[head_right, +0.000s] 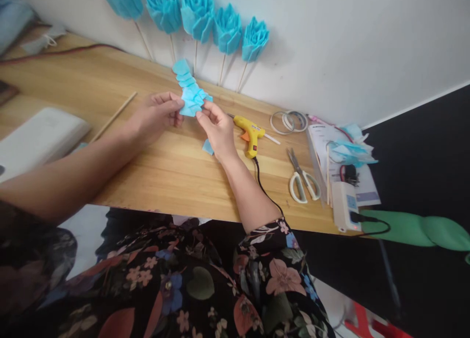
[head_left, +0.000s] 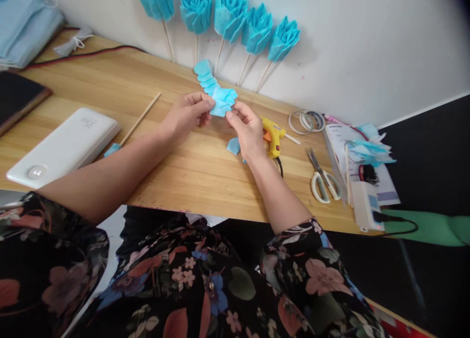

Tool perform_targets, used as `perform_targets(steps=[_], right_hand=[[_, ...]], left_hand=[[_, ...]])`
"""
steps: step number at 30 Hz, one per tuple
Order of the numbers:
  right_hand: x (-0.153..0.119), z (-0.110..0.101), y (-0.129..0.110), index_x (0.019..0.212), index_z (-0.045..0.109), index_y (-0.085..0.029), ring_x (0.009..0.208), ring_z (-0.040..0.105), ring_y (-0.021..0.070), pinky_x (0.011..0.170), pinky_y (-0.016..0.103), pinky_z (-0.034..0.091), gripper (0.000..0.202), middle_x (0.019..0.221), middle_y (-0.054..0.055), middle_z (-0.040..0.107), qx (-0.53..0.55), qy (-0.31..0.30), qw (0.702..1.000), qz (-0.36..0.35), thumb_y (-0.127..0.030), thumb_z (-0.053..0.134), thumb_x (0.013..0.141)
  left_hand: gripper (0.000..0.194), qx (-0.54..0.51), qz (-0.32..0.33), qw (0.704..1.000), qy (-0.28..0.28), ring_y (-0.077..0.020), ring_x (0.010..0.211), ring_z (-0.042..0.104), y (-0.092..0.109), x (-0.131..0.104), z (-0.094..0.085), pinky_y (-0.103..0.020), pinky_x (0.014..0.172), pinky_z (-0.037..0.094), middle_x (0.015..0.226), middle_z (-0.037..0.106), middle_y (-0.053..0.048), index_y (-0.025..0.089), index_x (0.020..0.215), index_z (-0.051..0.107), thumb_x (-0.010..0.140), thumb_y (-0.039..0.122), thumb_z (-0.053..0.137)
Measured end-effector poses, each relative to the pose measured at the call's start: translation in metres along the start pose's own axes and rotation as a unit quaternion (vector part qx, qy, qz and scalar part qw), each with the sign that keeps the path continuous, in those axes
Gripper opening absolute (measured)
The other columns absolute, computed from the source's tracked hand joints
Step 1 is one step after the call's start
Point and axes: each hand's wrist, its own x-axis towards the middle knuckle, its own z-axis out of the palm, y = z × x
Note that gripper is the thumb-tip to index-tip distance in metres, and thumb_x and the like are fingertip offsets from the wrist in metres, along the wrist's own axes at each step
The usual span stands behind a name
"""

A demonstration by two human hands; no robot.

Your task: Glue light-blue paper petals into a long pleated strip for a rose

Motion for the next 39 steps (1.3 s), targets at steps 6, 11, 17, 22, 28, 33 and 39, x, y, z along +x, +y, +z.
perform_targets(steps=[6,11,17,22,28,33,39], right_hand=[[0.001,-0.001,0.005,0.125,0.068,-0.027,0.113,0.069,0.0224,0.1,0.043,0.058,0.053,0.104,0.003,0.074,-0.015,0.006,1.0,0.0,-0.069,0.061,0.093],[-0.003,-0.001,-0.002,0.123,0.068,-0.025,0.105,0.072,0.0214,0.094,0.039,0.061,0.055,0.108,0.005,0.075,-0.004,-0.011,1.0,-0.001,-0.071,0.054,0.095],[-0.004,-0.001,-0.008,0.123,0.068,-0.019,0.106,0.073,0.0241,0.096,0.04,0.06,0.061,0.109,0.01,0.074,0.029,-0.041,0.999,-0.008,-0.069,0.045,0.097],[-0.003,0.001,-0.006,0.121,0.069,-0.024,0.104,0.073,0.0218,0.097,0.041,0.06,0.057,0.107,0.007,0.076,-0.012,-0.014,1.0,0.012,-0.07,0.047,0.097],[-0.003,-0.003,-0.008,0.12,0.071,-0.022,0.097,0.073,0.0207,0.091,0.037,0.062,0.051,0.097,0.007,0.077,0.013,0.055,0.998,0.011,-0.063,0.055,0.095],[-0.002,-0.006,-0.005,0.118,0.071,-0.023,0.095,0.073,0.0197,0.089,0.037,0.061,0.058,0.095,0.007,0.076,0.003,0.083,0.996,0.019,-0.07,0.044,0.098],[0.004,-0.007,-0.004,0.096,0.072,-0.02,0.083,0.072,0.0171,0.079,0.034,0.06,0.07,0.079,0.005,0.071,-0.008,0.127,0.992,0.007,-0.078,0.033,0.099]], left_hand=[[0.034,-0.005,-0.013,1.0,-0.009,-0.0075,0.049,0.053,0.003,-0.003,0.004,-0.022,0.054,0.04,0.06,0.058,0.002,0.017,0.069,0.056,0.098,0.029,0.068],[0.029,0.007,0.0,1.0,0.006,-0.0071,0.047,0.051,0.004,-0.003,0.004,-0.022,0.053,0.037,0.057,0.058,0.003,0.016,0.068,0.058,0.095,0.017,0.07],[0.029,0.014,0.007,1.0,0.006,-0.0069,0.05,0.051,0.006,-0.003,0.003,-0.023,0.056,0.038,0.057,0.058,0.003,0.016,0.07,0.057,0.097,0.017,0.068],[0.029,0.018,0.012,1.0,0.019,-0.0081,0.05,0.052,-0.003,-0.001,0.002,-0.024,0.053,0.038,0.059,0.058,0.002,0.017,0.07,0.058,0.095,0.024,0.072],[0.032,0.014,0.116,0.99,0.075,-0.0095,0.057,0.049,0.01,0.003,-0.007,-0.026,0.058,0.038,0.061,0.055,0.003,0.02,0.073,0.055,0.094,0.036,0.074],[0.026,0.022,0.158,0.972,0.174,-0.0168,0.078,0.057,0.026,0.01,-0.021,-0.032,0.068,0.04,0.068,0.059,0.001,0.028,0.084,0.058,0.096,0.047,0.071],[0.028,0.036,0.032,0.991,0.122,-0.0103,0.056,0.049,0.004,0.008,-0.005,-0.029,0.058,0.036,0.062,0.058,0.003,0.022,0.072,0.057,0.096,0.029,0.071]])
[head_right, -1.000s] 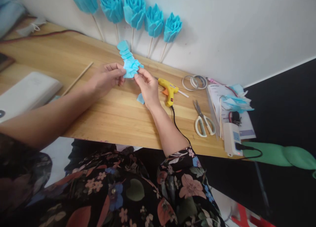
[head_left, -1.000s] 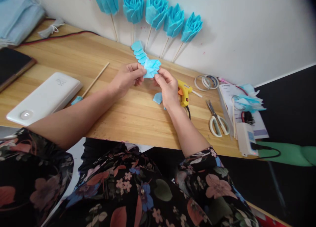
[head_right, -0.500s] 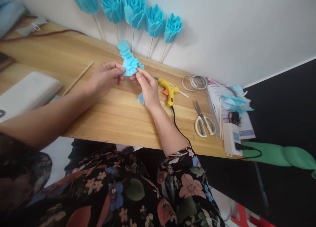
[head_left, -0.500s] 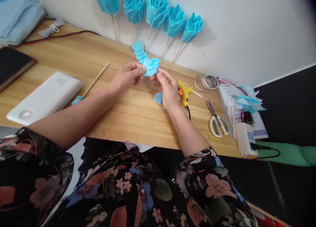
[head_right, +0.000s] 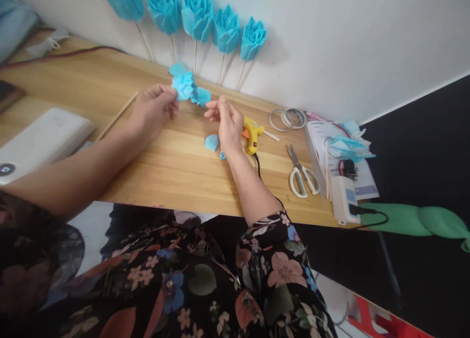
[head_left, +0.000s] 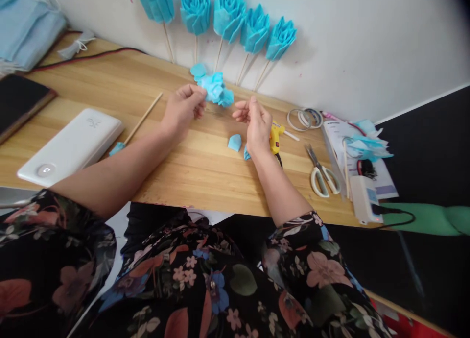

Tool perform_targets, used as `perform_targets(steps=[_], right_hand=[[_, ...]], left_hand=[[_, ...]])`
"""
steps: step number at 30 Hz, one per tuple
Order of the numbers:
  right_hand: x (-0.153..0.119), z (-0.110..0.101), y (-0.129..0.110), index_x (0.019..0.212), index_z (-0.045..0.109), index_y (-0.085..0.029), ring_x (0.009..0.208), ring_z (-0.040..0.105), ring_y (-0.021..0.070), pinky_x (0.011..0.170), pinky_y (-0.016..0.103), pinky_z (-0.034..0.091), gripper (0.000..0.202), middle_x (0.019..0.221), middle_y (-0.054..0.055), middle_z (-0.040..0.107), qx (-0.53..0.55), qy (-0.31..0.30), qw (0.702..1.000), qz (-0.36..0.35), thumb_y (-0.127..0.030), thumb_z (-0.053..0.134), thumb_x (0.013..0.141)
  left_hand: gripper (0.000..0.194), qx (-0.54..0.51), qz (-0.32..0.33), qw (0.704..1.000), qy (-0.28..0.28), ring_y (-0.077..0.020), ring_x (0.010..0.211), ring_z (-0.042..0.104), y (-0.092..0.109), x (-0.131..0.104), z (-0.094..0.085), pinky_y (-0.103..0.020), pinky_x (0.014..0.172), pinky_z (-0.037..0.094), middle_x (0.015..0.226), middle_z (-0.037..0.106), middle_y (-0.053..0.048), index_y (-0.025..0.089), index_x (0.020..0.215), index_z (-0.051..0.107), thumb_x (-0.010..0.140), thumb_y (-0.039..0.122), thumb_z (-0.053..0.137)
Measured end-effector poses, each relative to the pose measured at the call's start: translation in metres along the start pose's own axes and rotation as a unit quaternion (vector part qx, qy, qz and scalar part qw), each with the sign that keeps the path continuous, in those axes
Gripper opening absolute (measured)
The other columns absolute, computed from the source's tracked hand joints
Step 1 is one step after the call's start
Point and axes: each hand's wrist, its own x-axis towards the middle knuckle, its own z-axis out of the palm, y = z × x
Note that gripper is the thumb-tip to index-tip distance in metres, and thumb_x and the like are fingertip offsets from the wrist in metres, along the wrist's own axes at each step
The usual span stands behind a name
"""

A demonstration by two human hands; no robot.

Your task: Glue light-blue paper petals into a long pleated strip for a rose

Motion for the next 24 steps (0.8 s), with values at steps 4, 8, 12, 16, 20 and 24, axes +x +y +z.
perform_targets(steps=[4,8,12,16,20,24], right_hand=[[0.018,-0.021,-0.019,0.081,0.063,-0.021,0.074,0.067,0.0144,0.074,0.031,0.057,0.07,0.068,0.002,0.062,-0.054,0.041,0.997,-0.034,-0.077,0.027,0.101],[0.035,-0.059,-0.039,0.074,0.055,-0.022,0.064,0.061,0.0115,0.07,0.029,0.053,0.062,0.065,0.001,0.059,-0.117,0.076,0.986,-0.091,-0.069,0.03,0.105],[0.026,-0.096,-0.038,0.077,0.061,-0.021,0.069,0.066,0.0148,0.073,0.033,0.053,0.046,0.072,0.002,0.067,-0.224,0.08,0.968,-0.077,-0.052,0.041,0.105],[-0.007,-0.118,-0.027,0.085,0.071,-0.021,0.078,0.067,0.0201,0.082,0.04,0.053,0.024,0.082,0.005,0.074,-0.409,0.069,0.91,-0.034,-0.042,0.062,0.094],[-0.036,-0.124,-0.014,0.087,0.073,-0.021,0.085,0.07,0.0261,0.083,0.042,0.053,0.032,0.078,0.008,0.074,-0.479,0.069,0.875,0.019,-0.049,0.061,0.095],[-0.041,-0.116,0.003,0.069,0.066,-0.023,0.085,0.071,0.0268,0.079,0.038,0.053,0.041,0.07,0.008,0.071,-0.486,0.052,0.872,0.009,-0.058,0.067,0.09]], left_hand=[[0.028,-0.018,0.011,0.999,-0.025,-0.0071,0.051,0.049,-0.004,-0.004,0.004,-0.023,0.056,0.038,0.06,0.057,0.005,0.019,0.071,0.059,0.092,0.025,0.076],[0.027,-0.036,0.003,0.999,-0.029,-0.0078,0.052,0.053,-0.003,-0.002,0.0,-0.022,0.056,0.039,0.06,0.058,0.004,0.02,0.071,0.06,0.092,0.024,0.075],[0.026,-0.048,0.002,0.998,-0.033,-0.0084,0.053,0.054,-0.004,-0.002,0.0,-0.023,0.055,0.04,0.06,0.059,0.004,0.02,0.07,0.061,0.091,0.023,0.077],[0.026,-0.052,0.009,0.998,-0.04,-0.0083,0.053,0.052,-0.007,-0.001,0.0,-0.023,0.054,0.042,0.06,0.06,0.004,0.021,0.07,0.062,0.09,0.025,0.077],[0.025,-0.058,0.013,0.997,-0.045,-0.0082,0.051,0.051,-0.01,0.001,-0.001,-0.022,0.052,0.041,0.06,0.061,0.004,0.022,0.07,0.062,0.089,0.027,0.078],[0.024,-0.064,0.025,0.997,-0.039,-0.0079,0.049,0.049,-0.01,0.001,0.0,-0.022,0.05,0.04,0.058,0.06,0.004,0.022,0.068,0.062,0.087,0.024,0.078]])
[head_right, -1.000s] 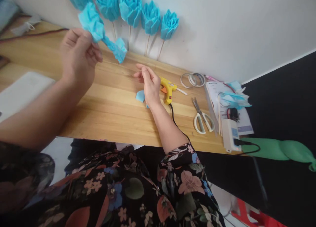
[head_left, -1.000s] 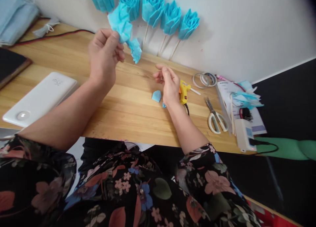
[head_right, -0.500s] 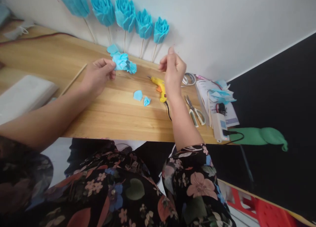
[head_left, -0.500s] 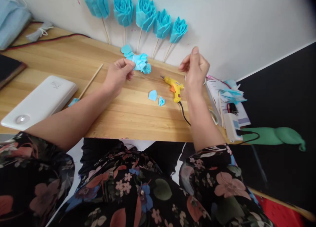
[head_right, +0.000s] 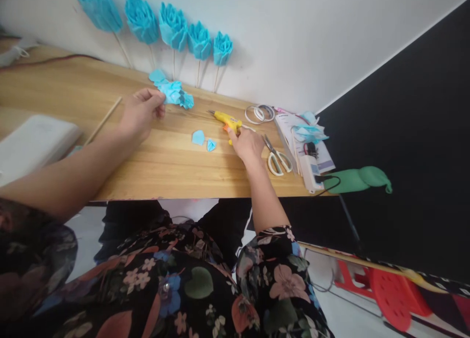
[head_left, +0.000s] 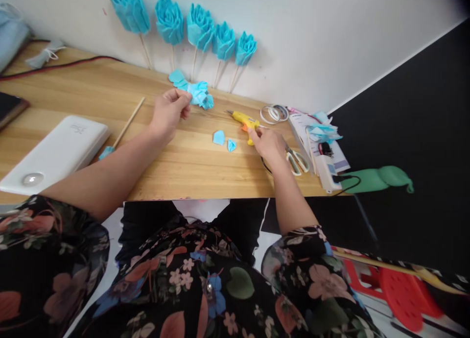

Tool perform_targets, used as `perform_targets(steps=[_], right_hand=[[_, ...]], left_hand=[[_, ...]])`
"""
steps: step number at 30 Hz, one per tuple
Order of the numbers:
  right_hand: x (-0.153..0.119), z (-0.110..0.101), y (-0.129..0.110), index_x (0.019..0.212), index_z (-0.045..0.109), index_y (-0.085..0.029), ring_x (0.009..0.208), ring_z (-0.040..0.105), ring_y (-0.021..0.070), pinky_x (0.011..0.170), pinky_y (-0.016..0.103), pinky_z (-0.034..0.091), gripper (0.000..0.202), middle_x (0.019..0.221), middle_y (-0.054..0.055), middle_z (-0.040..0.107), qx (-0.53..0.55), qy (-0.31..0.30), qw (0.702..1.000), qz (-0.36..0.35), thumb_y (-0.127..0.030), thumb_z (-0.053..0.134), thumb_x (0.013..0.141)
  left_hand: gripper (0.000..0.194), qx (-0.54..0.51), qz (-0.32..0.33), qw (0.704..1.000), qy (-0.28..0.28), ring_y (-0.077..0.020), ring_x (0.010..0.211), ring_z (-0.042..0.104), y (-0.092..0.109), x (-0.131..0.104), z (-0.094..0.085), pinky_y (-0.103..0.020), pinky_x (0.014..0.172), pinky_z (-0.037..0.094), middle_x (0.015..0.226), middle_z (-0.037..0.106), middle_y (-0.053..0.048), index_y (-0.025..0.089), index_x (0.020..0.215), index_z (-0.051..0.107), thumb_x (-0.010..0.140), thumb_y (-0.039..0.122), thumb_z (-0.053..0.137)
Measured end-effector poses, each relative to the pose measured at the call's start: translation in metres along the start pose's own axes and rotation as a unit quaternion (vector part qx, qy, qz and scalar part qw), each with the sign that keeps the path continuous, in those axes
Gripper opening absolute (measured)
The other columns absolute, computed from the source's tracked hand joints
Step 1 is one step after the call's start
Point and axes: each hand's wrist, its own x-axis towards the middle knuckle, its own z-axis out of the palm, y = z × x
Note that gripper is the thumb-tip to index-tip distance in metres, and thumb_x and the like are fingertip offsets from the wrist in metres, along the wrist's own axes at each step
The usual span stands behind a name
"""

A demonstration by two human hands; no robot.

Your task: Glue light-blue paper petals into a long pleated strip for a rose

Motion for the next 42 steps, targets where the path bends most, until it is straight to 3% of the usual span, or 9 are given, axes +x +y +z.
perform_targets(steps=[5,8,11,13,16,20,30,38,42], right_hand=[[0.013,0.012,-0.009,0.075,0.067,-0.022,0.092,0.072,0.0314,0.078,0.041,0.054,0.018,0.089,0.015,0.077,-0.043,-0.024,0.997,0.067,-0.036,0.076,0.082],[0.022,0.004,-0.011,0.079,0.068,-0.022,0.083,0.07,0.026,0.07,0.036,0.054,0.007,0.085,0.011,0.076,0.033,-0.087,0.987,0.133,-0.027,0.072,0.082],[0.025,-0.012,-0.014,0.092,0.069,-0.02,0.068,0.064,0.015,0.056,0.027,0.047,0.016,0.085,0.004,0.073,0.228,-0.131,0.949,0.172,-0.029,0.072,0.079],[0.021,-0.022,-0.019,0.1,0.068,-0.022,0.066,0.059,0.0108,0.053,0.023,0.045,0.029,0.085,-0.001,0.07,0.336,-0.105,0.924,0.15,-0.032,0.075,0.074],[0.011,-0.035,-0.031,0.099,0.066,-0.024,0.065,0.055,0.0096,0.053,0.022,0.045,0.034,0.079,-0.005,0.062,0.444,-0.084,0.885,0.111,-0.037,0.079,0.07],[-0.003,-0.04,-0.048,0.099,0.067,-0.025,0.069,0.061,0.0122,0.048,0.022,0.048,0.041,0.084,-0.001,0.067,0.529,-0.144,0.827,0.123,-0.055,0.078,0.074],[-0.017,-0.029,-0.06,0.108,0.062,-0.027,0.089,0.073,0.0201,0.046,0.023,0.049,0.042,0.12,0.008,0.078,0.547,-0.198,0.811,0.051,-0.049,0.078,0.077],[-0.034,-0.017,-0.05,0.09,0.061,-0.025,0.073,0.066,0.0167,0.042,0.024,0.046,0.045,0.097,0.007,0.077,0.541,-0.162,0.824,0.048,-0.068,0.072,0.081],[-0.041,-0.007,-0.053,0.086,0.064,-0.024,0.064,0.058,0.014,0.044,0.026,0.048,0.046,0.092,0.007,0.075,0.524,-0.155,0.837,0.025,-0.07,0.064,0.088]], left_hand=[[0.025,-0.003,-0.004,1.0,0.024,-0.0071,0.048,0.047,0.004,-0.001,0.002,-0.017,0.047,0.039,0.055,0.058,0.004,0.022,0.067,0.061,0.088,0.021,0.074],[0.026,-0.023,-0.026,0.999,0.024,-0.0067,0.049,0.048,0.008,-0.003,0.003,-0.016,0.047,0.04,0.056,0.059,0.004,0.021,0.067,0.06,0.09,0.018,0.071],[0.025,-0.038,-0.052,0.998,0.027,-0.0063,0.049,0.05,0.012,-0.004,0.003,-0.016,0.048,0.041,0.058,0.061,0.003,0.02,0.068,0.06,0.09,0.017,0.07],[0.024,-0.044,-0.061,0.997,0.026,-0.0065,0.049,0.05,0.015,-0.006,0.004,-0.017,0.048,0.041,0.06,0.063,0.002,0.019,0.068,0.06,0.089,0.017,0.071],[0.021,-0.053,-0.071,0.996,0.01,-0.0068,0.049,0.051,0.015,-0.008,0.005,-0.018,0.05,0.041,0.06,0.063,0.001,0.018,0.068,0.062,0.086,0.017,0.073],[0.021,-0.047,-0.077,0.996,-0.01,-0.0065,0.046,0.045,0.014,-0.009,0.005,-0.02,0.048,0.034,0.053,0.054,0.003,0.018,0.064,0.063,0.083,0.015,0.072],[0.02,-0.043,-0.141,0.987,-0.061,-0.0077,0.051,0.052,0.015,-0.015,0.01,-0.022,0.055,0.041,0.06,0.063,0.0,0.017,0.064,0.066,0.077,0.017,0.081],[0.017,-0.06,-0.188,0.978,-0.067,-0.0093,0.056,0.06,0.017,-0.021,0.015,-0.023,0.06,0.048,0.067,0.07,-0.003,0.015,0.069,0.068,0.081,0.014,0.081],[0.02,-0.021,-0.151,0.987,-0.059,-0.0078,0.051,0.051,0.016,-0.023,0.016,-0.022,0.053,0.039,0.057,0.06,0.0,0.016,0.063,0.068,0.079,0.014,0.08]])
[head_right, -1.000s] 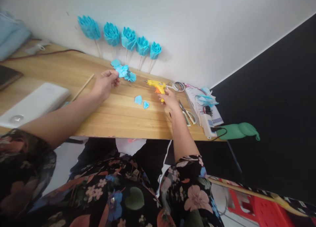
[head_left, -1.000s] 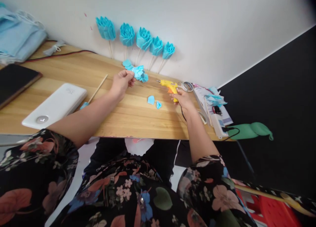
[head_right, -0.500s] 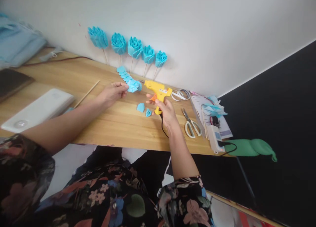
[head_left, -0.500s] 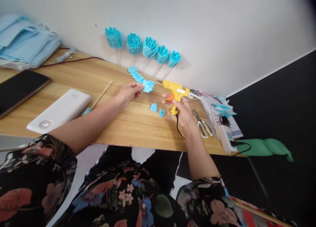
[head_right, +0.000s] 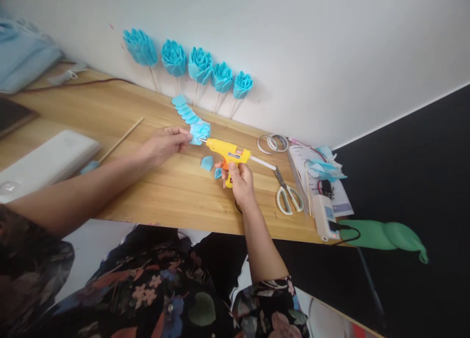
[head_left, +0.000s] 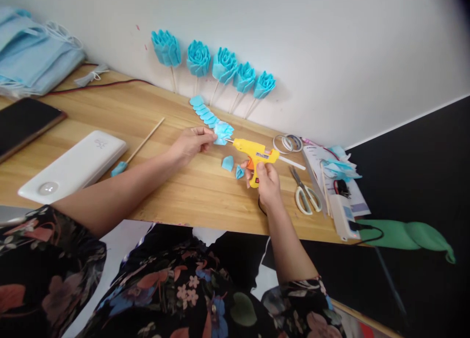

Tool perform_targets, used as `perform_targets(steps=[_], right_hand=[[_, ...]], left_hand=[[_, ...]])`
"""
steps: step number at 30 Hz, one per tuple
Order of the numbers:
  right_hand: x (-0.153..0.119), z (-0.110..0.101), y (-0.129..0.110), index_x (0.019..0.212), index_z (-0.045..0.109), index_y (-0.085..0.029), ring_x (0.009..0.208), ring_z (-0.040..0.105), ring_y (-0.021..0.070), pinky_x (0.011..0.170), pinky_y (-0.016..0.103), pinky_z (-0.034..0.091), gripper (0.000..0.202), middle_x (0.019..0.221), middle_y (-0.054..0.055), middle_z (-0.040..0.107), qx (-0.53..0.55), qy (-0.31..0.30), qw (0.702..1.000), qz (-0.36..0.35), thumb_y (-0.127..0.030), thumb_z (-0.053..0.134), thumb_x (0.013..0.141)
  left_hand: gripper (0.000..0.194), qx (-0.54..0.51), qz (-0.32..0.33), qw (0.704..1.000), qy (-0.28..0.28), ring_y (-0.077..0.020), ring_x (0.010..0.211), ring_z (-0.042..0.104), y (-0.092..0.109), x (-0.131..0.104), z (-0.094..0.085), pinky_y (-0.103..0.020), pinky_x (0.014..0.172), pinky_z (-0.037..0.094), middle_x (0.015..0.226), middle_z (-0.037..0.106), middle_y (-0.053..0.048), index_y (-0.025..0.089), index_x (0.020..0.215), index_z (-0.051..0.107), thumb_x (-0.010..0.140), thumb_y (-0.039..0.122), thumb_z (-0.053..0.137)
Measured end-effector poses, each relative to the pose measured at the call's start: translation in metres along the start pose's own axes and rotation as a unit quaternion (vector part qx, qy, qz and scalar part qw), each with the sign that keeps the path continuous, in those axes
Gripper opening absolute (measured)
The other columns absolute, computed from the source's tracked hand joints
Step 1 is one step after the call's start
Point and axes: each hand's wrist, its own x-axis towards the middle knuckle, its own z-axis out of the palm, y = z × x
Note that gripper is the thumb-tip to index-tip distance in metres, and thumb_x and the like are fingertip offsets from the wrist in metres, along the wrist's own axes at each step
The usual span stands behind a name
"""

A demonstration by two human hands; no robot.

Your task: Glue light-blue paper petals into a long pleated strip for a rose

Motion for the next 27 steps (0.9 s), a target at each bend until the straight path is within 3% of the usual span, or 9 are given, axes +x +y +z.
perform_targets(steps=[12,27], right_hand=[[0.0,0.002,0.01,0.093,0.062,-0.021,0.06,0.05,0.0099,0.043,0.022,0.047,0.046,0.09,0.005,0.071,-0.03,-0.027,0.999,-0.028,-0.067,0.063,0.092],[0.001,-0.002,0.019,0.093,0.062,-0.021,0.056,0.051,0.0082,0.044,0.021,0.045,0.042,0.078,0.0,0.067,-0.027,0.013,0.999,-0.035,-0.063,0.065,0.092]], left_hand=[[0.021,0.034,0.005,0.998,0.05,-0.0082,0.052,0.054,0.002,-0.002,0.005,-0.022,0.056,0.04,0.056,0.062,0.0,0.014,0.065,0.064,0.083,0.008,0.073],[0.022,0.008,-0.011,0.999,0.039,-0.0089,0.051,0.057,0.0,-0.001,0.006,-0.023,0.058,0.042,0.057,0.063,-0.001,0.014,0.066,0.063,0.086,0.006,0.069]])
